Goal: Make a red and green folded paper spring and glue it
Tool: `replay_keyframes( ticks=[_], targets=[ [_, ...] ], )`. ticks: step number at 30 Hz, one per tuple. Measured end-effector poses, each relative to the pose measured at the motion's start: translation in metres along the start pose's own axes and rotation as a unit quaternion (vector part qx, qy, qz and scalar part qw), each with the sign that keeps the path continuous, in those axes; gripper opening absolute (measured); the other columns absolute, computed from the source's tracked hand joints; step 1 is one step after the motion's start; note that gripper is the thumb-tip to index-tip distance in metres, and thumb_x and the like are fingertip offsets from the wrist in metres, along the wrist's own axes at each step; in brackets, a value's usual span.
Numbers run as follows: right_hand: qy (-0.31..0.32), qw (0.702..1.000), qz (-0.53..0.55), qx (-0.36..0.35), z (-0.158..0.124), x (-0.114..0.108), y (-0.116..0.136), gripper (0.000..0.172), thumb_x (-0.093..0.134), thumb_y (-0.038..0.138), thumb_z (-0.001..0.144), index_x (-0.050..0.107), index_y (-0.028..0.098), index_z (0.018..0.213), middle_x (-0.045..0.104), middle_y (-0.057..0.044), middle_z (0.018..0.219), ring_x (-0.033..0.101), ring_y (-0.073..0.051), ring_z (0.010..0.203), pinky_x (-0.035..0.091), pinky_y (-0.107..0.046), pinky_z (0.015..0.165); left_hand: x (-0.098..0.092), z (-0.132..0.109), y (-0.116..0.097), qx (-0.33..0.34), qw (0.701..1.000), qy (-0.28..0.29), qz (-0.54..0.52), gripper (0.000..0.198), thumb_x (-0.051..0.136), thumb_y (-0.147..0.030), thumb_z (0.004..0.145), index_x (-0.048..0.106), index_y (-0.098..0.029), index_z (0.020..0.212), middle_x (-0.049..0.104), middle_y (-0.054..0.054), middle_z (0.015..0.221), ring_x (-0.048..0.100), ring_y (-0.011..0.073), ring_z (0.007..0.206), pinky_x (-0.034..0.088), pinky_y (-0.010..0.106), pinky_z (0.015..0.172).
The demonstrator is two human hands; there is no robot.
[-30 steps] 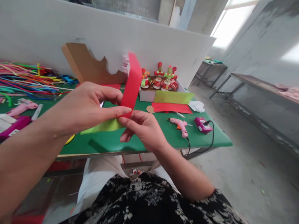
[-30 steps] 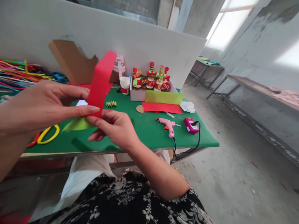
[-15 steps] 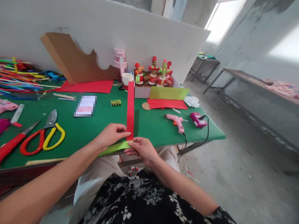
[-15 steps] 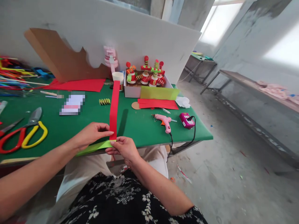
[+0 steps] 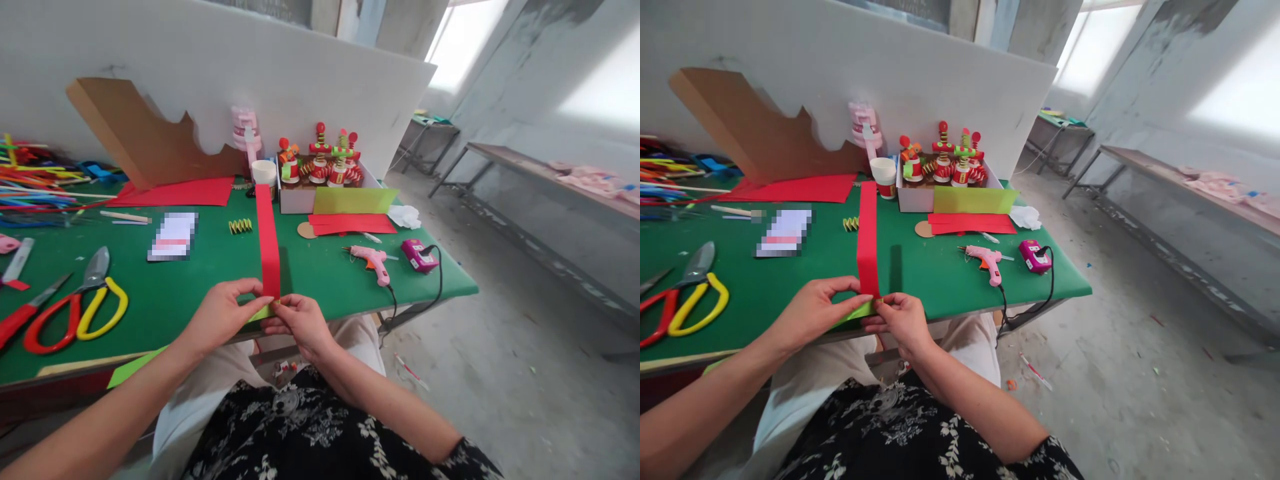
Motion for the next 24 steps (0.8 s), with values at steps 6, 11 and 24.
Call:
replay_keyframes(
  ticks=[6,11,24],
  targets=[
    [0.003,1.000,-0.003,-0.017,0.001,0.004,0.006,0.044,0.088,0.046,0.054,0.063,0.016,0.072,0.065,0.001,0.055,0.068,-0.015,0.051,0.054,-0.024,0.054,-0.008,-0.025,-0.020,0.136,0.982,-0.090,0.098,0.028,0.053,-0.042,0.091,0.074,-0.024,0.085,0.074,0.004,0.093,0.063,0.0216,0.092,0.048,0.033,0.082],
    [0.008,1.000,-0.008,0.000,-0.002,0.005,0.006,0.032,0.082,0.042,0.059,0.064,0.018,0.069,0.058,0.006,0.050,0.060,-0.010,0.047,0.050,-0.023,0.054,0.002,-0.043,-0.031,0.264,0.943,-0.110,0.171,0.029,0.047,-0.023,0.096,0.075,-0.029,0.099,0.078,0.002,0.097,0.066,0.0234,0.101,0.043,0.041,0.094],
    [0.017,1.000,0.008,-0.011,0.002,0.001,0.016,0.043,0.088,0.048,0.055,0.065,0.016,0.070,0.058,0.005,0.056,0.049,-0.005,0.048,0.041,-0.018,0.050,0.012,-0.056,-0.038,0.381,0.872,-0.138,0.275,0.033,0.050,-0.010,0.093,0.067,-0.027,0.117,0.074,0.004,0.121,0.064,0.0239,0.117,0.037,0.045,0.104]
  ],
)
Point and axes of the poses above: each hand's wrist, its own z-axis towards the middle knuckle, its own x-axis out of the palm, y = z × x, the point moved 10 cm from there along z, towards the middle knuckle
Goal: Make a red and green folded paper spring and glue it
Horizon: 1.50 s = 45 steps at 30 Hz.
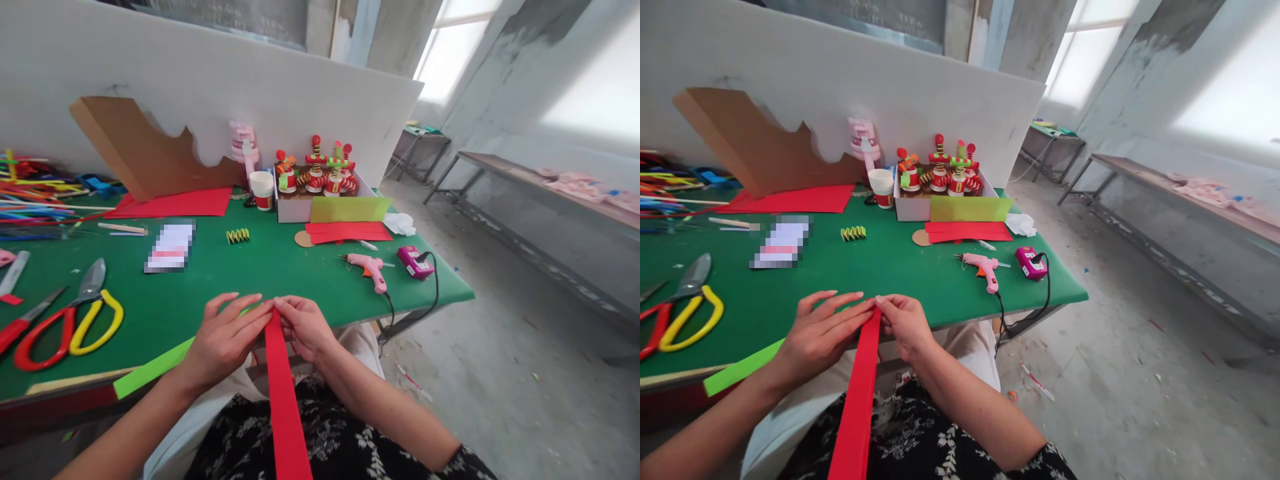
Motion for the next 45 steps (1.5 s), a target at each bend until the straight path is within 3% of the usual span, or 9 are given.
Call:
replay_keyframes(
  ticks=[5,8,11,13,19,24,32,38,45],
  targets=[
    [-0.042,0.995,0.001,-0.092,0.025,0.001,0.046,0.036,0.088,0.043,0.057,0.068,0.017,0.071,0.064,0.003,0.055,0.055,-0.008,0.048,0.045,-0.019,0.050,-0.024,0.012,-0.003,-0.017,0.998,-0.053,0.011,0.034,0.053,-0.009,0.088,0.067,-0.025,0.115,0.073,0.006,0.123,0.062,0.0257,0.118,0.039,0.044,0.104],
    [-0.047,0.985,0.021,-0.166,0.048,0.010,0.087,0.030,0.083,0.043,0.065,0.067,0.019,0.071,0.064,0.003,0.053,0.061,-0.012,0.051,0.050,-0.023,0.055,-0.028,0.016,0.028,-0.159,0.979,-0.098,-0.085,0.021,0.052,-0.020,0.090,0.069,-0.023,0.102,0.076,0.006,0.102,0.068,0.0227,0.097,0.048,0.037,0.090],
    [-0.019,0.974,0.048,-0.221,0.072,0.028,0.118,0.028,0.083,0.042,0.067,0.067,0.020,0.072,0.067,0.003,0.055,0.063,-0.013,0.052,0.053,-0.025,0.058,0.002,0.013,0.085,-0.378,0.892,-0.081,-0.235,0.032,0.048,-0.045,0.091,0.069,-0.022,0.091,0.075,0.007,0.096,0.068,0.0242,0.092,0.052,0.036,0.085],
    [0.012,0.968,0.072,-0.240,0.088,0.041,0.129,0.027,0.086,0.039,0.064,0.069,0.020,0.072,0.069,0.003,0.060,0.062,-0.011,0.053,0.052,-0.023,0.058,0.024,0.020,0.112,-0.452,0.818,-0.064,-0.348,0.045,0.052,-0.062,0.084,0.072,-0.022,0.090,0.076,0.008,0.100,0.067,0.0270,0.099,0.051,0.037,0.091],
    [0.075,0.963,0.096,-0.242,0.132,0.063,0.133,0.024,0.089,0.034,0.061,0.074,0.020,0.074,0.073,0.002,0.069,0.062,-0.011,0.063,0.051,-0.021,0.067,0.052,0.063,0.152,-0.495,0.630,-0.087,-0.592,0.059,0.080,-0.067,0.059,0.074,-0.019,0.093,0.077,0.007,0.093,0.066,0.0203,0.080,0.051,0.027,0.069],
    [0.054,0.957,0.084,-0.271,0.147,0.049,0.136,0.032,0.092,0.042,0.054,0.077,0.021,0.073,0.068,0.003,0.062,0.050,-0.009,0.054,0.046,-0.023,0.058,0.062,0.082,0.168,-0.501,0.553,-0.162,-0.645,0.050,0.095,-0.043,0.043,0.071,-0.017,0.077,0.072,-0.001,0.071,0.061,0.0107,0.061,0.047,0.020,0.058],
    [0.010,0.961,-0.068,-0.269,0.144,0.037,0.138,0.028,0.087,0.041,0.056,0.075,0.019,0.069,0.066,0.002,0.063,0.052,-0.010,0.054,0.047,-0.025,0.059,0.073,0.062,0.190,-0.539,0.566,-0.205,-0.589,0.046,0.093,-0.046,0.042,0.069,-0.016,0.068,0.070,0.000,0.061,0.060,0.0132,0.053,0.046,0.024,0.051],
    [0.044,0.967,-0.121,-0.218,0.147,0.045,0.122,0.027,0.085,0.039,0.057,0.074,0.019,0.072,0.066,0.002,0.064,0.053,-0.010,0.055,0.049,-0.028,0.063,0.062,0.053,0.203,-0.536,0.624,-0.179,-0.540,0.043,0.089,-0.050,0.047,0.071,-0.017,0.068,0.070,-0.001,0.062,0.060,0.0137,0.057,0.047,0.024,0.056],
    [0.041,0.968,-0.129,-0.211,0.150,0.041,0.118,0.028,0.087,0.040,0.056,0.075,0.020,0.071,0.069,0.000,0.067,0.056,-0.011,0.057,0.049,-0.029,0.066,0.069,0.058,0.208,-0.505,0.683,-0.113,-0.515,0.047,0.088,-0.047,0.050,0.076,-0.017,0.084,0.078,0.006,0.085,0.068,0.0221,0.079,0.053,0.032,0.073]
  ],
)
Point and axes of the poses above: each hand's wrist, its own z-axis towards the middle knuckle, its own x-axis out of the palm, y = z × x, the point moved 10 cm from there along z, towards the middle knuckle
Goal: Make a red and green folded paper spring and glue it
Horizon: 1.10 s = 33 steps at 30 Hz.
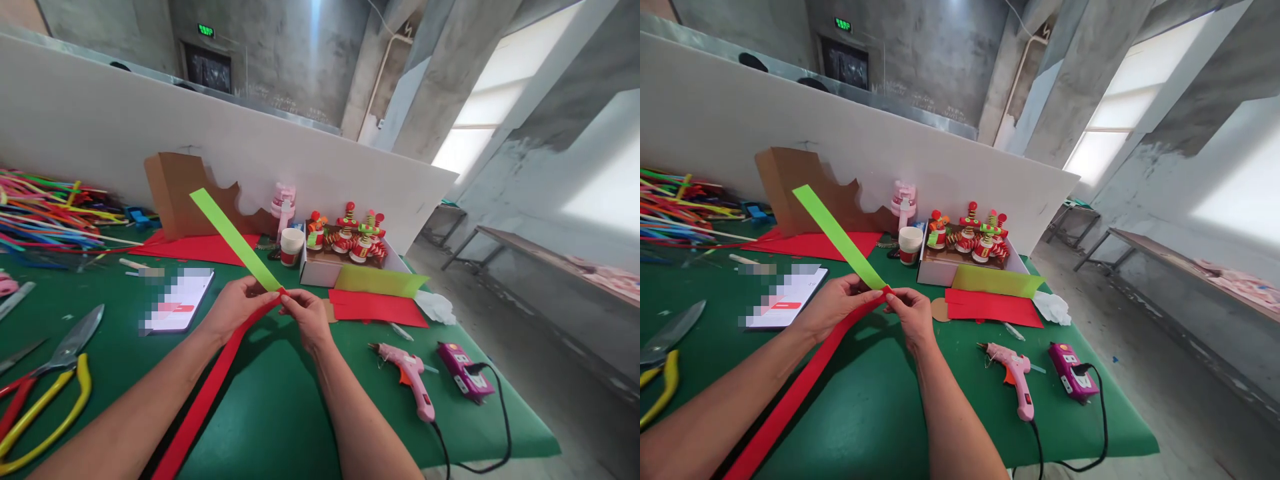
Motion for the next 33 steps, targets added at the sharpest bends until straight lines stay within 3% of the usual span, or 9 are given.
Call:
replay_keyframes(
  ticks=[3,8,11,15,20,23,27,33],
  targets=[
    [0.007,1.000,0.007,0.008,-0.001,0.002,-0.002,0.028,0.087,0.040,0.056,0.075,0.020,0.072,0.070,0.000,0.069,0.057,-0.011,0.058,0.050,-0.029,0.067,0.004,0.000,0.004,-0.015,0.999,0.028,0.010,0.047,0.087,-0.048,0.051,0.077,-0.018,0.086,0.079,0.007,0.090,0.069,0.0248,0.086,0.054,0.035,0.080],
    [0.025,0.999,0.005,0.025,-0.003,0.005,-0.001,0.034,0.090,0.040,0.052,0.075,0.020,0.074,0.069,0.000,0.069,0.056,-0.011,0.059,0.049,-0.028,0.067,-0.002,0.000,0.003,-0.017,0.997,0.009,0.079,0.037,0.082,-0.047,0.054,0.078,-0.018,0.076,0.078,0.005,0.079,0.067,0.0220,0.073,0.051,0.032,0.070],
    [0.001,1.000,-0.021,0.010,-0.003,0.000,0.004,0.031,0.087,0.041,0.056,0.076,0.019,0.076,0.069,0.000,0.068,0.055,-0.011,0.061,0.047,-0.027,0.066,0.002,-0.001,0.003,-0.008,0.996,0.015,0.086,0.032,0.081,-0.044,0.055,0.078,-0.018,0.072,0.077,0.005,0.075,0.065,0.0206,0.069,0.049,0.030,0.066],
    [-0.025,0.998,-0.059,-0.014,-0.004,-0.006,0.008,0.024,0.083,0.040,0.060,0.074,0.018,0.063,0.064,0.000,0.060,0.053,-0.012,0.061,0.045,-0.026,0.064,0.008,-0.002,0.008,-0.003,0.996,0.023,0.089,0.029,0.082,-0.042,0.054,0.078,-0.018,0.070,0.076,0.005,0.071,0.064,0.0192,0.064,0.047,0.028,0.062],
    [-0.046,0.996,-0.063,-0.031,-0.004,-0.008,0.005,0.026,0.083,0.042,0.059,0.072,0.019,0.061,0.065,0.000,0.059,0.054,-0.013,0.061,0.046,-0.027,0.065,0.010,-0.003,0.020,-0.046,0.996,0.036,0.062,0.026,0.083,-0.041,0.052,0.073,-0.018,0.061,0.068,0.001,0.058,0.056,0.0142,0.054,0.040,0.024,0.053],
    [-0.043,0.998,-0.034,0.000,-0.002,-0.008,-0.002,0.030,0.083,0.047,0.060,0.072,0.018,0.063,0.065,0.000,0.059,0.054,-0.012,0.058,0.047,-0.027,0.064,0.006,-0.002,0.018,-0.038,0.997,0.022,0.062,0.026,0.083,-0.041,0.052,0.071,-0.019,0.057,0.066,0.001,0.058,0.055,0.0140,0.055,0.042,0.025,0.055],
    [-0.018,0.995,0.015,0.098,-0.003,-0.004,-0.018,0.047,0.077,0.063,0.066,0.072,0.016,0.066,0.066,-0.004,0.059,0.059,-0.013,0.055,0.048,-0.027,0.060,-0.001,0.000,0.015,-0.031,0.997,0.001,0.065,0.026,0.082,-0.042,0.051,0.069,-0.020,0.054,0.065,0.001,0.057,0.054,0.0146,0.055,0.043,0.026,0.055],
    [0.024,0.996,-0.045,0.072,-0.008,0.004,-0.017,0.043,0.092,0.047,0.048,0.068,0.015,0.064,0.065,0.000,0.055,0.057,-0.010,0.052,0.045,-0.024,0.058,-0.004,0.002,0.015,-0.027,0.998,-0.006,0.059,0.026,0.081,-0.041,0.051,0.069,-0.019,0.053,0.064,0.000,0.054,0.053,0.0135,0.053,0.041,0.025,0.053]
  ],
)
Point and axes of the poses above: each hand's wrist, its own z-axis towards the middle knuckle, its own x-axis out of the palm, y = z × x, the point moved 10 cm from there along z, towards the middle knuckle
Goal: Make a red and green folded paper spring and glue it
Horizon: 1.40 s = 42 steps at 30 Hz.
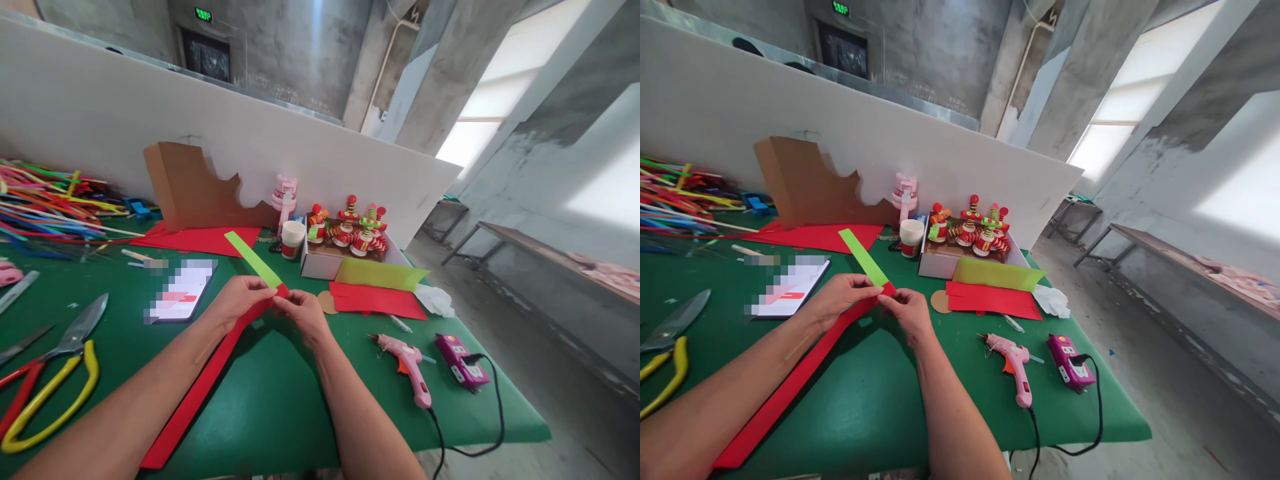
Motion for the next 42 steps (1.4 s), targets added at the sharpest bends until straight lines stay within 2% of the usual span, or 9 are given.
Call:
replay_keyframes(
  ticks=[6,11,15,19,25,28,30,34,42],
  targets=[
    [-0.013,0.999,0.000,-0.029,0.000,0.001,0.000,0.035,0.089,0.043,0.052,0.067,0.016,0.058,0.064,0.000,0.054,0.053,-0.009,0.048,0.043,-0.024,0.055,0.003,0.000,0.001,0.008,1.000,0.008,-0.002,0.025,0.081,-0.041,0.052,0.071,-0.019,0.055,0.067,0.001,0.057,0.055,0.0144,0.055,0.042,0.025,0.054],
    [0.006,0.999,-0.030,-0.019,-0.001,-0.001,0.010,0.038,0.089,0.047,0.052,0.069,0.017,0.062,0.065,0.000,0.056,0.056,-0.010,0.053,0.045,-0.025,0.058,0.003,-0.001,0.001,-0.011,1.000,0.011,-0.009,0.025,0.082,-0.041,0.050,0.069,-0.019,0.053,0.065,0.001,0.054,0.053,0.0136,0.051,0.041,0.025,0.051],
    [-0.028,0.999,-0.021,-0.033,0.001,-0.012,0.017,0.041,0.086,0.053,0.054,0.071,0.017,0.064,0.065,0.000,0.056,0.057,-0.011,0.054,0.047,-0.025,0.060,0.003,-0.001,0.003,-0.016,1.000,0.018,0.001,0.027,0.083,-0.041,0.051,0.068,-0.019,0.054,0.064,0.000,0.054,0.052,0.0130,0.050,0.039,0.024,0.050],
    [-0.054,0.997,-0.031,-0.054,0.002,-0.017,0.019,0.038,0.085,0.050,0.055,0.069,0.017,0.060,0.062,0.001,0.053,0.055,-0.010,0.051,0.046,-0.025,0.058,0.002,0.001,0.003,-0.003,1.000,0.015,0.011,0.027,0.082,-0.042,0.051,0.069,-0.019,0.055,0.064,0.001,0.055,0.053,0.0136,0.052,0.039,0.024,0.051],
    [-0.013,1.000,-0.004,-0.023,0.001,-0.009,0.012,0.037,0.087,0.046,0.056,0.075,0.015,0.073,0.067,-0.001,0.060,0.059,-0.011,0.057,0.049,-0.026,0.061,0.004,0.001,-0.005,0.030,0.998,0.020,0.054,0.023,0.080,-0.041,0.054,0.071,-0.020,0.053,0.065,0.002,0.054,0.052,0.0144,0.051,0.037,0.024,0.050],
    [-0.018,0.999,0.017,-0.020,0.001,-0.010,0.009,0.036,0.089,0.044,0.052,0.075,0.016,0.071,0.069,-0.001,0.063,0.060,-0.012,0.059,0.049,-0.026,0.058,0.005,-0.001,-0.013,0.055,0.994,0.019,0.088,0.025,0.080,-0.041,0.055,0.068,-0.020,0.048,0.062,0.000,0.050,0.050,0.0140,0.050,0.035,0.023,0.048],
    [-0.028,0.999,0.026,-0.019,0.001,-0.013,0.008,0.035,0.089,0.043,0.052,0.075,0.017,0.070,0.069,-0.001,0.063,0.060,-0.012,0.058,0.050,-0.026,0.059,0.007,-0.002,-0.014,0.058,0.995,0.026,0.079,0.025,0.081,-0.042,0.055,0.069,-0.020,0.051,0.064,0.000,0.053,0.053,0.0149,0.053,0.039,0.023,0.050],
    [-0.045,0.998,0.040,-0.015,0.002,-0.015,0.006,0.033,0.088,0.041,0.052,0.076,0.017,0.070,0.068,0.000,0.061,0.057,-0.010,0.054,0.049,-0.026,0.059,0.005,-0.002,-0.009,0.033,0.999,0.019,0.012,0.031,0.085,-0.044,0.053,0.077,-0.019,0.070,0.074,0.003,0.070,0.062,0.0179,0.063,0.048,0.026,0.061],
    [-0.056,0.997,0.039,-0.021,0.001,-0.016,0.007,0.029,0.086,0.040,0.053,0.074,0.017,0.067,0.063,0.002,0.055,0.052,-0.009,0.051,0.043,-0.025,0.054,0.001,-0.002,-0.003,0.029,1.000,-0.008,-0.002,0.037,0.087,-0.046,0.052,0.078,-0.018,0.075,0.076,0.005,0.076,0.066,0.0207,0.070,0.051,0.030,0.068]
  ],
)
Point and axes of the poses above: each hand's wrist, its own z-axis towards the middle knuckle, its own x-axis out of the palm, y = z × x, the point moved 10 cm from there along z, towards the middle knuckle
